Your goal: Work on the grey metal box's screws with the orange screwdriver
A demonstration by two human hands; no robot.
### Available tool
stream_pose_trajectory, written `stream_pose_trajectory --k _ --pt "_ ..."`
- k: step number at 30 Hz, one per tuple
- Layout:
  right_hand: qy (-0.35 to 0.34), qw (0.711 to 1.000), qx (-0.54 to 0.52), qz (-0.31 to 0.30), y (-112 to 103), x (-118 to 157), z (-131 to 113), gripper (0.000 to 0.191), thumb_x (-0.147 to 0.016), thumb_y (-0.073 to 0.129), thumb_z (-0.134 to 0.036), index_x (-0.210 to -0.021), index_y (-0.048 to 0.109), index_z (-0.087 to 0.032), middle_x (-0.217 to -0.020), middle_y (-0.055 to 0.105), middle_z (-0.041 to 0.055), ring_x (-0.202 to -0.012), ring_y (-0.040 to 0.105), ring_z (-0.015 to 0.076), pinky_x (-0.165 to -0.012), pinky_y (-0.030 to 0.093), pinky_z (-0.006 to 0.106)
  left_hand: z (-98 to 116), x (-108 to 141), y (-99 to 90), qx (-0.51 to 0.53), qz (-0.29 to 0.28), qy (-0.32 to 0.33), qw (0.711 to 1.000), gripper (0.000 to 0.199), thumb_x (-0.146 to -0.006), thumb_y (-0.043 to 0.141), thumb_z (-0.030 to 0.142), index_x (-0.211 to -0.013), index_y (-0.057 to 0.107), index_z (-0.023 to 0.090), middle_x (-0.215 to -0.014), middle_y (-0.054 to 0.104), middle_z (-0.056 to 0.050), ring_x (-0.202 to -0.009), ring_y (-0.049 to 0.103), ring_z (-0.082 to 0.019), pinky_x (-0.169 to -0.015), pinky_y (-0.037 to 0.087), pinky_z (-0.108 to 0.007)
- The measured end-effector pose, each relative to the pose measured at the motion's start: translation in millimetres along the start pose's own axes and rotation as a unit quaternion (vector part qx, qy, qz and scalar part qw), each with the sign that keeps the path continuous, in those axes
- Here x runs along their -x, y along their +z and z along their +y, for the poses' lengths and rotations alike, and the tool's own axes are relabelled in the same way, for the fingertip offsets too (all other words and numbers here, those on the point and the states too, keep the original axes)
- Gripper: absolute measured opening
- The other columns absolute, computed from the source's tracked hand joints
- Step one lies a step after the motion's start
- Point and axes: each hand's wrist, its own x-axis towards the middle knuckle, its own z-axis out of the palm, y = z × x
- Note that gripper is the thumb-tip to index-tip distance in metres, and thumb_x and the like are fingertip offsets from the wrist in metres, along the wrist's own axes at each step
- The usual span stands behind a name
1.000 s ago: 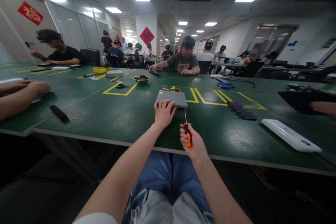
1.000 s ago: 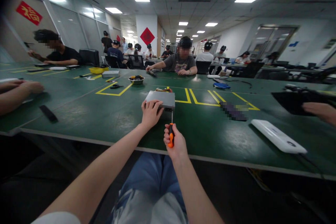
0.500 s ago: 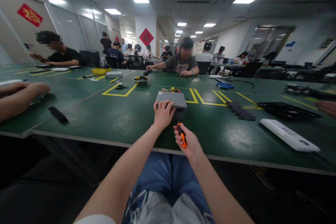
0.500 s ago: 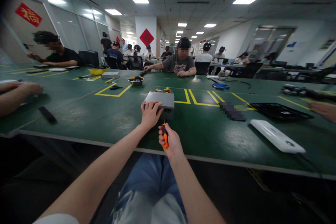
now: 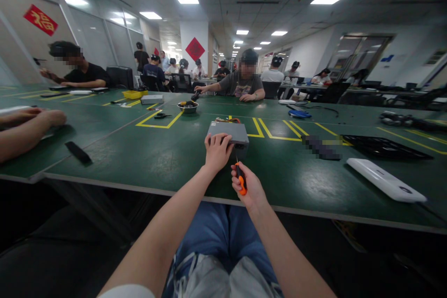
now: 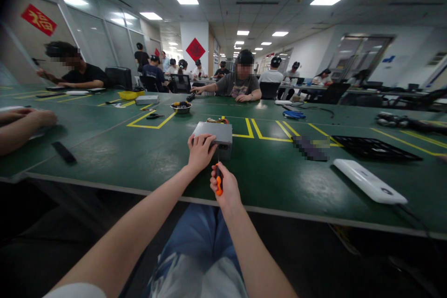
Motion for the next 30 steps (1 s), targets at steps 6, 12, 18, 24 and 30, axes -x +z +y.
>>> stream_pose_trajectory --k 6,12,18,24,30 --pt "-0.012 0.999 -0.04 0.032 14 0 14 0.018 -0.078 0.062 -0.017 -0.065 0.048 -0.015 -0.051 0.049 -0.0048 -0.036 0.042 0.0018 -0.029 0.028 0.008 0 0 -1.2 0.004 -0.001 -0.002 1.0 0.027 -0.086 0.047 0.031 -0.112 0.054 0.027 -0.114 0.057 -0.004 -0.108 0.049 -0.022 -0.107 0.019 -0.045" --pt "0.04 0.997 -0.057 -0.015 15 3 11 0.032 -0.093 0.036 -0.026 -0.073 0.056 -0.01 -0.052 0.05 -0.0002 -0.037 0.043 0.0032 -0.032 0.034 0.009 0 -1 -0.3 0.005 0.008 -0.003 1.0 0.026 -0.087 0.044 0.026 -0.111 0.055 0.027 -0.113 0.058 -0.003 -0.107 0.049 -0.02 -0.107 0.018 -0.044" --pt "0.024 0.998 -0.06 -0.01 10 -1 11 0.021 -0.084 0.055 -0.028 -0.068 0.051 -0.014 -0.052 0.05 -0.0027 -0.033 0.036 0.0012 -0.026 0.025 0.009 1 0 -1.1 0.007 0.008 -0.006 1.0 0.026 -0.088 0.043 0.026 -0.111 0.055 0.028 -0.114 0.058 -0.003 -0.108 0.05 -0.02 -0.107 0.018 -0.044" --pt "0.015 0.997 -0.077 -0.018 11 3 12 0.022 -0.089 0.047 -0.025 -0.071 0.053 -0.013 -0.054 0.05 -0.0025 -0.037 0.041 0.0019 -0.03 0.031 0.008 1 -1 -0.4 0.007 0.007 -0.005 1.0 0.027 -0.088 0.044 0.028 -0.112 0.055 0.028 -0.115 0.058 -0.004 -0.108 0.05 -0.021 -0.106 0.02 -0.044" --pt "0.019 0.996 -0.08 -0.017 11 2 11 0.025 -0.092 0.041 -0.027 -0.072 0.052 -0.014 -0.053 0.049 -0.0025 -0.034 0.037 0.0019 -0.027 0.027 0.009 0 -1 1.3 -0.001 0.006 0.0 1.0 0.027 -0.087 0.047 0.033 -0.112 0.054 0.027 -0.115 0.058 -0.005 -0.109 0.049 -0.022 -0.107 0.019 -0.045"
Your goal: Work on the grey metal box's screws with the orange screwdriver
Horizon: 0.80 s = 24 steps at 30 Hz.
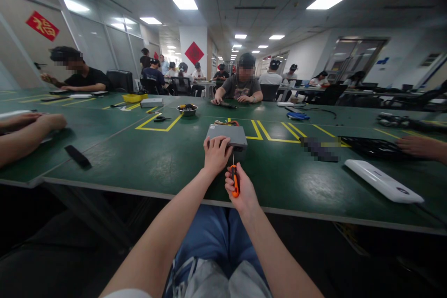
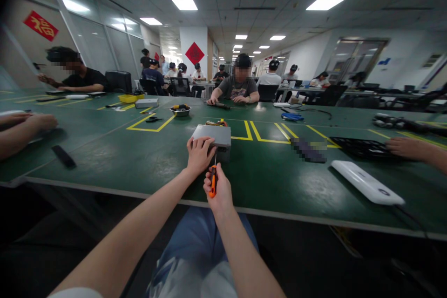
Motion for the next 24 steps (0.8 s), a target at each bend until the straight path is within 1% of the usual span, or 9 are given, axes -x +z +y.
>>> stream_pose_trajectory --k 2,4,8,11,13,15,17,21,24 --pt "-0.009 1.0 -0.004 0.008 0.4 0.0 0.3 0.019 -0.089 0.047 -0.022 -0.071 0.05 -0.015 -0.054 0.049 -0.0036 -0.035 0.038 0.0014 -0.028 0.026 0.008 -0.2 0.0 -0.3 -0.003 -0.002 0.0 1.0 0.027 -0.087 0.047 0.034 -0.112 0.054 0.027 -0.116 0.058 -0.005 -0.109 0.049 -0.022 -0.106 0.02 -0.045" --pt "-0.01 1.0 -0.009 0.008 0.7 0.8 0.3 0.019 -0.09 0.046 -0.019 -0.072 0.05 -0.015 -0.054 0.049 -0.0037 -0.037 0.04 0.0012 -0.03 0.027 0.007 -0.2 0.0 -0.2 -0.004 -0.003 -0.001 1.0 0.027 -0.087 0.046 0.033 -0.113 0.054 0.027 -0.115 0.058 -0.005 -0.109 0.049 -0.022 -0.106 0.02 -0.045" --pt "0.018 1.0 -0.009 -0.013 -0.2 1.7 -1.4 0.029 -0.093 0.038 -0.025 -0.073 0.054 -0.012 -0.053 0.049 -0.0016 -0.039 0.043 0.0024 -0.033 0.034 0.008 -0.2 -0.1 1.4 -0.006 0.001 -0.002 1.0 0.027 -0.087 0.047 0.033 -0.112 0.054 0.027 -0.115 0.058 -0.005 -0.108 0.049 -0.022 -0.107 0.02 -0.045" --pt "0.035 0.999 -0.004 -0.02 -1.9 -0.3 -2.6 0.031 -0.093 0.037 -0.028 -0.075 0.056 -0.011 -0.053 0.049 -0.0005 -0.038 0.043 0.0037 -0.033 0.035 0.01 -0.3 0.1 2.1 -0.008 0.003 0.0 1.0 0.027 -0.087 0.048 0.033 -0.112 0.054 0.027 -0.115 0.058 -0.004 -0.108 0.049 -0.021 -0.106 0.02 -0.045" --pt "0.029 0.999 -0.005 -0.013 -2.2 -1.7 -2.2 0.028 -0.092 0.042 -0.028 -0.074 0.055 -0.012 -0.054 0.05 -0.0006 -0.038 0.043 0.004 -0.031 0.033 0.01 -0.2 0.3 1.6 -0.01 0.001 0.003 1.0 0.028 -0.087 0.047 0.034 -0.113 0.054 0.027 -0.115 0.058 -0.004 -0.108 0.049 -0.021 -0.106 0.021 -0.045" --pt "0.012 1.0 -0.011 0.002 -1.5 -1.9 -0.9 0.021 -0.089 0.048 -0.024 -0.072 0.053 -0.014 -0.054 0.05 -0.0019 -0.038 0.042 0.0033 -0.031 0.031 0.009 -0.2 0.4 0.7 -0.014 -0.002 0.004 1.0 0.028 -0.087 0.047 0.035 -0.113 0.053 0.027 -0.115 0.058 -0.005 -0.109 0.049 -0.022 -0.106 0.02 -0.046" --pt "-0.002 1.0 -0.016 0.013 -0.2 -0.9 0.6 0.019 -0.088 0.049 -0.019 -0.07 0.051 -0.014 -0.054 0.051 -0.0029 -0.039 0.043 0.0026 -0.032 0.031 0.008 -0.3 0.2 0.0 -0.018 -0.004 0.003 1.0 0.028 -0.087 0.046 0.035 -0.113 0.054 0.026 -0.116 0.057 -0.005 -0.108 0.049 -0.022 -0.106 0.02 -0.046" --pt "0.013 1.0 -0.013 0.015 2.2 2.4 0.0 0.026 -0.093 0.04 -0.021 -0.072 0.054 -0.012 -0.055 0.052 -0.0009 -0.042 0.048 0.0036 -0.038 0.041 0.01 -0.9 -0.3 0.7 -0.019 0.0 0.005 1.0 0.028 -0.087 0.048 0.034 -0.113 0.054 0.027 -0.115 0.058 -0.005 -0.109 0.049 -0.022 -0.106 0.021 -0.045" --pt "0.03 0.999 -0.005 0.008 2.7 2.6 -3.2 0.031 -0.095 0.035 -0.024 -0.077 0.057 -0.01 -0.054 0.051 0.0001 -0.041 0.047 0.0042 -0.035 0.04 0.01 -1.2 -0.4 1.9 -0.02 0.002 0.004 1.0 0.027 -0.086 0.05 0.034 -0.112 0.054 0.027 -0.115 0.058 -0.004 -0.109 0.049 -0.021 -0.106 0.021 -0.045"
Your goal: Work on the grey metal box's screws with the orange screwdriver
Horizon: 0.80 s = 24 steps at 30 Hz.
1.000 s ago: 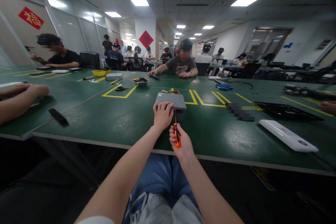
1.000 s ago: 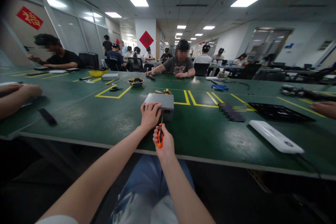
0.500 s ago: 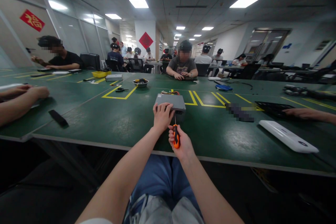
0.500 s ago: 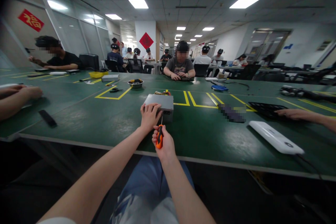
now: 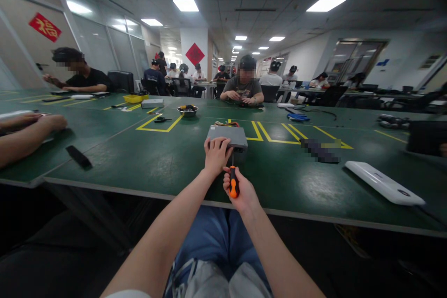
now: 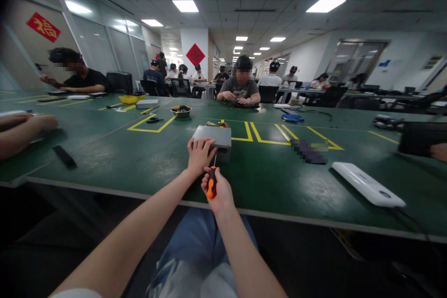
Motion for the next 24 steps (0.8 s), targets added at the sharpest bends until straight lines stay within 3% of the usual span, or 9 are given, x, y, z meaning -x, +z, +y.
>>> stream_pose_trajectory --k 4,7,12,16,20,24 --pt "-0.02 1.0 -0.003 0.005 -0.5 -3.2 -1.7 0.027 -0.092 0.043 -0.029 -0.074 0.055 -0.012 -0.053 0.049 -0.0015 -0.038 0.042 0.0036 -0.03 0.032 0.01 0.2 0.1 -0.4 0.0 -0.003 0.0 1.0 0.028 -0.086 0.049 0.033 -0.113 0.054 0.026 -0.115 0.058 -0.005 -0.108 0.05 -0.022 -0.106 0.021 -0.046" --pt "-0.04 0.999 -0.006 0.018 -1.3 -5.4 0.6 0.017 -0.087 0.053 -0.018 -0.07 0.052 -0.013 -0.055 0.05 -0.0023 -0.04 0.044 0.0029 -0.031 0.032 0.008 0.4 0.2 -1.5 -0.001 -0.002 0.0 1.0 0.028 -0.087 0.048 0.034 -0.113 0.054 0.026 -0.115 0.058 -0.005 -0.108 0.049 -0.022 -0.106 0.021 -0.045" --pt "-0.023 1.0 0.0 0.011 -2.1 -3.6 2.0 0.024 -0.092 0.043 -0.021 -0.075 0.056 -0.01 -0.057 0.053 0.0003 -0.043 0.049 0.0035 -0.036 0.04 0.01 0.3 0.4 -1.0 -0.001 -0.003 -0.001 1.0 0.028 -0.087 0.048 0.034 -0.112 0.054 0.026 -0.115 0.057 -0.006 -0.109 0.049 -0.022 -0.107 0.02 -0.045" --pt "-0.006 1.0 0.006 -0.002 -3.5 -3.2 -1.3 0.034 -0.095 0.035 -0.027 -0.079 0.058 -0.007 -0.054 0.051 0.0004 -0.038 0.044 0.0031 -0.032 0.036 0.01 -0.1 0.7 0.1 -0.002 -0.001 0.0 1.0 0.028 -0.086 0.049 0.034 -0.112 0.054 0.026 -0.115 0.057 -0.005 -0.109 0.049 -0.022 -0.107 0.02 -0.045" --pt "-0.025 1.0 0.0 0.011 -4.5 -6.3 -1.3 0.022 -0.089 0.049 -0.022 -0.071 0.054 -0.012 -0.054 0.051 -0.0018 -0.038 0.043 0.0029 -0.029 0.031 0.009 -0.4 0.8 -0.1 -0.003 0.001 0.004 1.0 0.028 -0.087 0.048 0.034 -0.113 0.054 0.026 -0.115 0.058 -0.005 -0.109 0.049 -0.022 -0.106 0.021 -0.046" --pt "-0.021 1.0 -0.005 0.008 -4.0 -5.4 -0.2 0.024 -0.091 0.044 -0.02 -0.07 0.054 -0.012 -0.056 0.052 -0.0009 -0.042 0.047 0.0031 -0.035 0.038 0.009 -0.5 0.9 0.4 -0.002 0.003 0.003 1.0 0.028 -0.087 0.048 0.033 -0.113 0.053 0.027 -0.115 0.058 -0.005 -0.109 0.049 -0.021 -0.106 0.021 -0.045"
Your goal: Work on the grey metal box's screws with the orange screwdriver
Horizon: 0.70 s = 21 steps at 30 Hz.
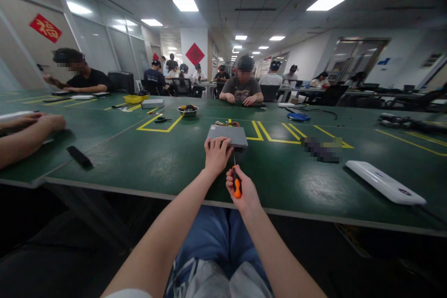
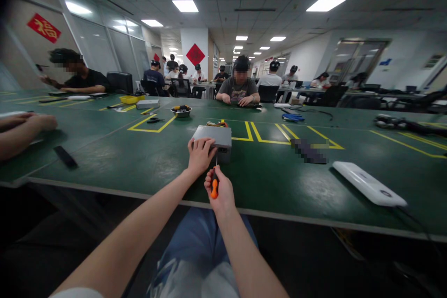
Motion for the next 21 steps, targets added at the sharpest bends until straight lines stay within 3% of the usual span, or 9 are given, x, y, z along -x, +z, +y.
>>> stream_pose_trajectory --k 4,9,16,21 --pt "0.033 0.999 0.009 -0.017 0.0 2.3 -2.3 0.034 -0.095 0.035 -0.027 -0.078 0.058 -0.008 -0.056 0.052 0.0015 -0.04 0.046 0.0039 -0.033 0.038 0.01 -0.1 0.0 1.1 -0.001 -0.001 -0.003 1.0 0.028 -0.086 0.049 0.033 -0.113 0.053 0.027 -0.115 0.058 -0.005 -0.108 0.05 -0.022 -0.107 0.02 -0.045" --pt "0.01 1.0 0.005 -0.003 -0.6 0.9 -2.1 0.021 -0.089 0.048 -0.02 -0.071 0.053 -0.012 -0.055 0.05 -0.002 -0.038 0.042 0.002 -0.029 0.029 0.008 0.2 -0.3 1.2 -0.005 -0.004 -0.004 1.0 0.028 -0.087 0.048 0.033 -0.113 0.053 0.026 -0.115 0.058 -0.004 -0.108 0.049 -0.022 -0.106 0.021 -0.046" --pt "0.035 0.999 0.019 -0.005 2.0 5.3 -3.5 0.03 -0.094 0.038 -0.027 -0.078 0.057 -0.01 -0.055 0.051 0.0 -0.042 0.049 0.0041 -0.035 0.042 0.01 0.5 -0.4 1.2 -0.003 0.001 -0.002 1.0 0.028 -0.087 0.048 0.034 -0.113 0.054 0.026 -0.115 0.058 -0.005 -0.108 0.05 -0.022 -0.106 0.021 -0.045" --pt "0.0 1.0 0.018 0.008 2.0 3.6 -1.5 0.018 -0.083 0.06 -0.024 -0.071 0.055 -0.012 -0.055 0.05 -0.0025 -0.04 0.045 0.0023 -0.028 0.029 0.006 0.9 -0.4 -0.5 -0.003 -0.003 -0.004 1.0 0.028 -0.087 0.048 0.033 -0.113 0.054 0.026 -0.115 0.057 -0.006 -0.109 0.049 -0.021 -0.107 0.021 -0.046"
